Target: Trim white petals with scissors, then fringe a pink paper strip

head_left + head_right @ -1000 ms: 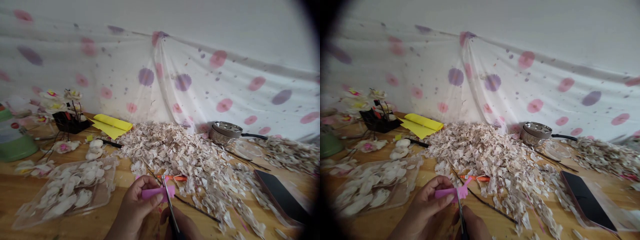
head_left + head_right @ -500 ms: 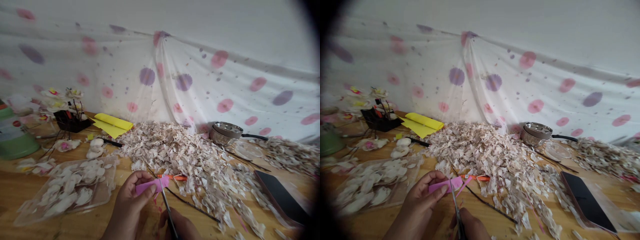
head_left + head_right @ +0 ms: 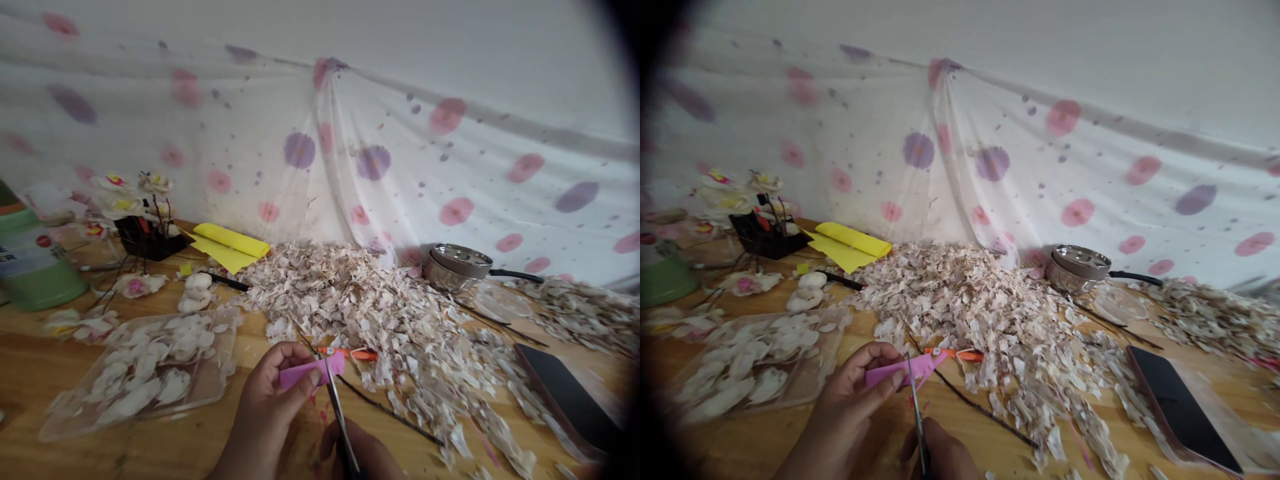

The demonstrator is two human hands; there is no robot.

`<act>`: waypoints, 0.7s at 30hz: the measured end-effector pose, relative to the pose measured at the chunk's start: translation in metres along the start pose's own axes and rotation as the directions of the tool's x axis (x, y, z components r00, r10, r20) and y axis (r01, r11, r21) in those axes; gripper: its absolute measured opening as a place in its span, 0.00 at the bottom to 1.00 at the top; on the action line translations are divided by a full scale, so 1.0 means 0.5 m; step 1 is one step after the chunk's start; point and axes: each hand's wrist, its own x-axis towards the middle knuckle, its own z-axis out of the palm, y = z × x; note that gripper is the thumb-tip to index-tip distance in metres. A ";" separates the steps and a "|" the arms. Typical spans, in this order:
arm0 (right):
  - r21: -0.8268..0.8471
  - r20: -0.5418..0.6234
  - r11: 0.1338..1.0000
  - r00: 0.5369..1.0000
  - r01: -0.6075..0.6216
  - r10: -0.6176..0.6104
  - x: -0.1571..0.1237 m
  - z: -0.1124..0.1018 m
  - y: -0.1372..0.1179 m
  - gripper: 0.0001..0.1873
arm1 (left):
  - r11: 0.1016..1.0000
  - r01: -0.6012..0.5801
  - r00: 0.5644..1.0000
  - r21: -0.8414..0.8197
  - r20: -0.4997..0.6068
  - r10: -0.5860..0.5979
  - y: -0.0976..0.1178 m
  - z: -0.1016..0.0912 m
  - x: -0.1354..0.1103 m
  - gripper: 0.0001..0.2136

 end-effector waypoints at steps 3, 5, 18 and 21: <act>0.002 -0.007 1.000 1.000 -0.007 0.007 0.002 0.000 -0.005 0.17 | 1.000 -0.006 1.000 0.009 0.018 0.005 -0.004 0.000 0.005 0.10; -0.015 -0.017 1.000 1.000 -0.013 0.013 0.002 0.000 -0.009 0.15 | 1.000 -0.012 1.000 0.014 0.025 0.011 -0.007 -0.002 0.007 0.10; -0.072 -0.016 0.996 0.998 -0.054 0.053 0.003 0.003 -0.008 0.15 | 0.999 -0.015 0.999 0.035 0.029 0.014 -0.003 0.000 0.005 0.13; -0.054 0.012 0.999 1.000 -0.007 0.008 0.003 0.000 0.000 0.14 | 0.999 -0.005 1.000 0.043 0.019 0.004 -0.004 0.000 0.005 0.12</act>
